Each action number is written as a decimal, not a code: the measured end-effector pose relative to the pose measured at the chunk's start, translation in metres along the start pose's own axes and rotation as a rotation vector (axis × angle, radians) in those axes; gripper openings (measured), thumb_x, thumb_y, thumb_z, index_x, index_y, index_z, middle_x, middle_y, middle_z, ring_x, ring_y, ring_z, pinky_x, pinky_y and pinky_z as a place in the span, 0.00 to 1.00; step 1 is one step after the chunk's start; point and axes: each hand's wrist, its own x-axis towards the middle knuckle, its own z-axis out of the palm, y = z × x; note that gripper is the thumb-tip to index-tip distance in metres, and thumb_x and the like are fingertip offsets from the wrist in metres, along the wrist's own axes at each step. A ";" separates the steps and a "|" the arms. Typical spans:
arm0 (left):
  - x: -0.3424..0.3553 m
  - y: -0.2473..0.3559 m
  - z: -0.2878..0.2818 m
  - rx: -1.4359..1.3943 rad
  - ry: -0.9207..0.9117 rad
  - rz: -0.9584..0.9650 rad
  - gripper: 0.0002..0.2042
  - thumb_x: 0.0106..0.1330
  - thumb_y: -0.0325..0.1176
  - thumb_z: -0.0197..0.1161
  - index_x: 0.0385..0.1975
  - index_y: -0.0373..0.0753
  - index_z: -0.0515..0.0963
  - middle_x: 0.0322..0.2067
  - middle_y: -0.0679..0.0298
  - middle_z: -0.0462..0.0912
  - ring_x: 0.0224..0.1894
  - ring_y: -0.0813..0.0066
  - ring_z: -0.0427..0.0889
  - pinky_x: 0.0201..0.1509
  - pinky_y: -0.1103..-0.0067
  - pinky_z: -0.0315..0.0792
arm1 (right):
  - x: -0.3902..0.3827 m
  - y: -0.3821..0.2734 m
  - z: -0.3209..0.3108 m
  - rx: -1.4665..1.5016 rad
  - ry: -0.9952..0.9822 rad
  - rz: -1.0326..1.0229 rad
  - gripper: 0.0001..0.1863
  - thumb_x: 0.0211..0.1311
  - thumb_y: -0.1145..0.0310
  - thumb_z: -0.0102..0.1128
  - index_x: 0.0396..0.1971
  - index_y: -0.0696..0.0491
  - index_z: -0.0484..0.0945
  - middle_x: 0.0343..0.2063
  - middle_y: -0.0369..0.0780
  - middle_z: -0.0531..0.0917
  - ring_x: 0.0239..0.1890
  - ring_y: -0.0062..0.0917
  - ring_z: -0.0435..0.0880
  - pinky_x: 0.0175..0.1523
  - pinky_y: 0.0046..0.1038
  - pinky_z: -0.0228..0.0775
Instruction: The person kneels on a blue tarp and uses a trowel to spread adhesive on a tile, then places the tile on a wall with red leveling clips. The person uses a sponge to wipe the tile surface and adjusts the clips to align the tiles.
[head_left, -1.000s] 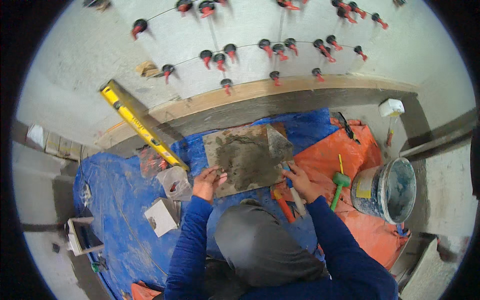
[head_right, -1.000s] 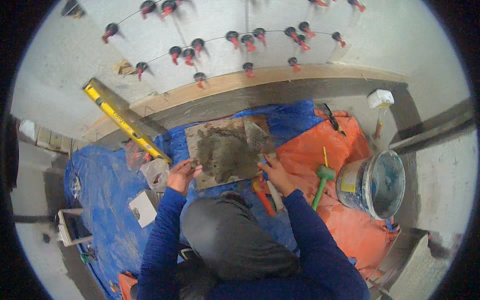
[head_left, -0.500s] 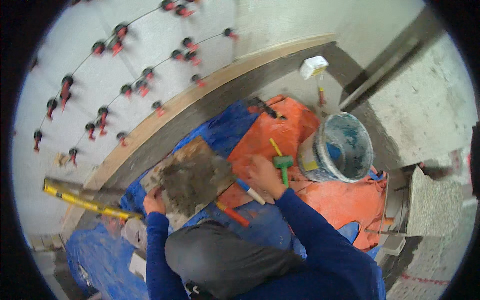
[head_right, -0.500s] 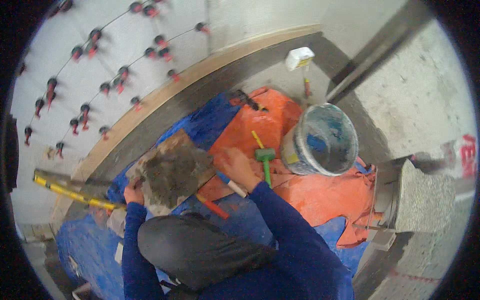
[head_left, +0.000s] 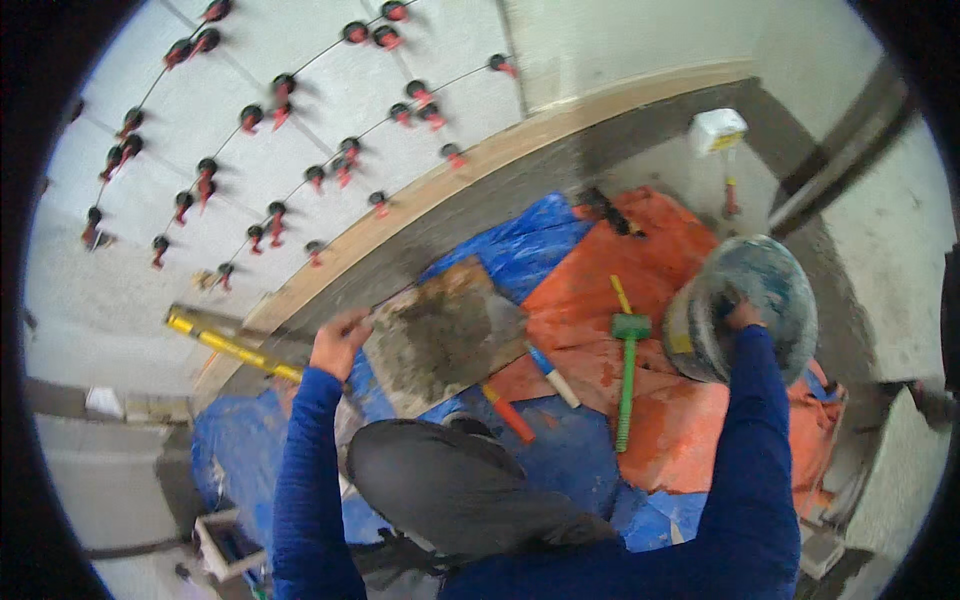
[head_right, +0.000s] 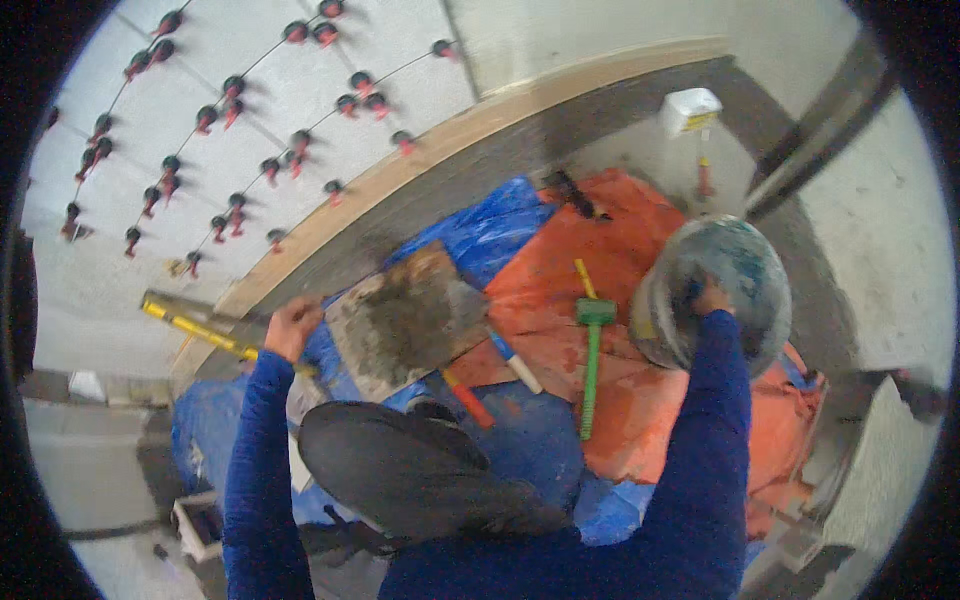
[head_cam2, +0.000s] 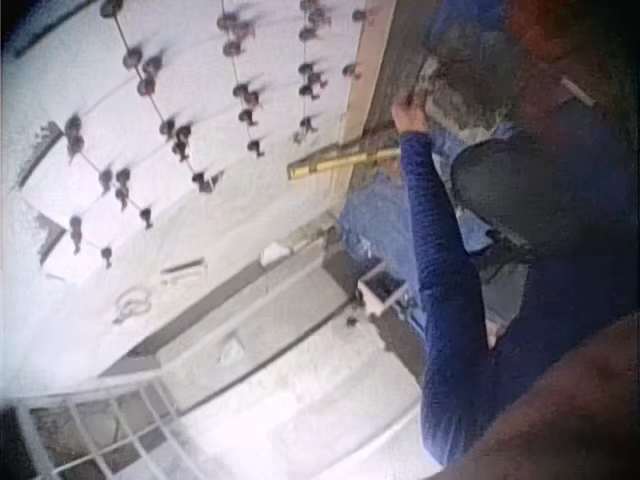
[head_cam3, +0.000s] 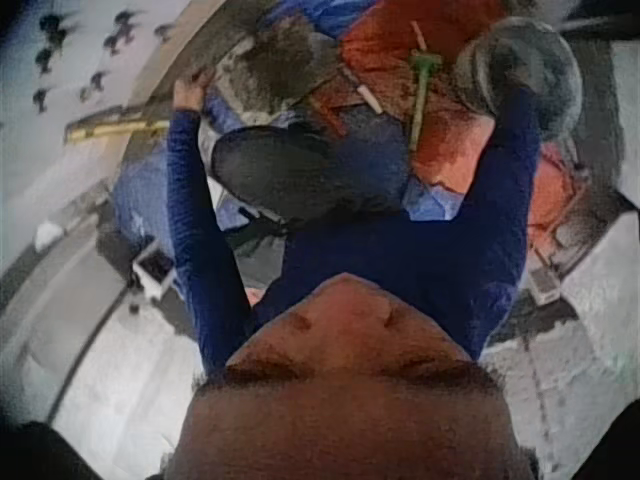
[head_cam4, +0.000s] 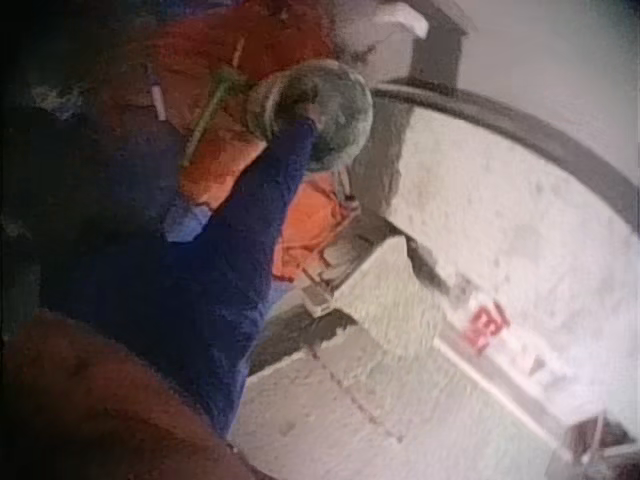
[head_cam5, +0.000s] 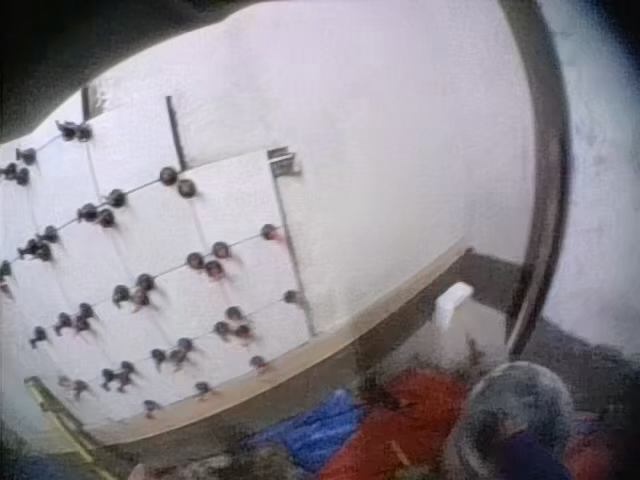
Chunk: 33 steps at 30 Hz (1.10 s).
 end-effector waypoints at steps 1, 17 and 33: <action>-0.001 0.022 -0.009 -0.040 0.018 0.002 0.20 0.66 0.35 0.65 0.56 0.35 0.81 0.44 0.56 0.87 0.45 0.70 0.84 0.52 0.74 0.76 | 0.005 0.005 0.001 -0.173 0.025 0.042 0.44 0.61 0.51 0.64 0.76 0.35 0.53 0.71 0.47 0.67 0.72 0.47 0.66 0.73 0.50 0.60; -0.020 0.129 0.139 -0.824 -0.159 -0.246 0.24 0.73 0.42 0.62 0.62 0.33 0.74 0.56 0.58 0.79 0.52 0.66 0.82 0.52 0.71 0.79 | -0.025 0.016 -0.010 0.848 -0.176 -0.137 0.23 0.49 0.60 0.69 0.43 0.58 0.80 0.39 0.42 0.83 0.34 0.34 0.80 0.42 0.38 0.73; -0.032 0.297 0.294 -0.489 -0.617 0.480 0.16 0.73 0.33 0.59 0.57 0.35 0.78 0.53 0.60 0.81 0.56 0.69 0.79 0.62 0.74 0.72 | -0.120 0.017 -0.086 2.082 -0.034 -0.236 0.22 0.66 0.67 0.53 0.60 0.52 0.72 0.56 0.40 0.79 0.53 0.33 0.81 0.55 0.39 0.77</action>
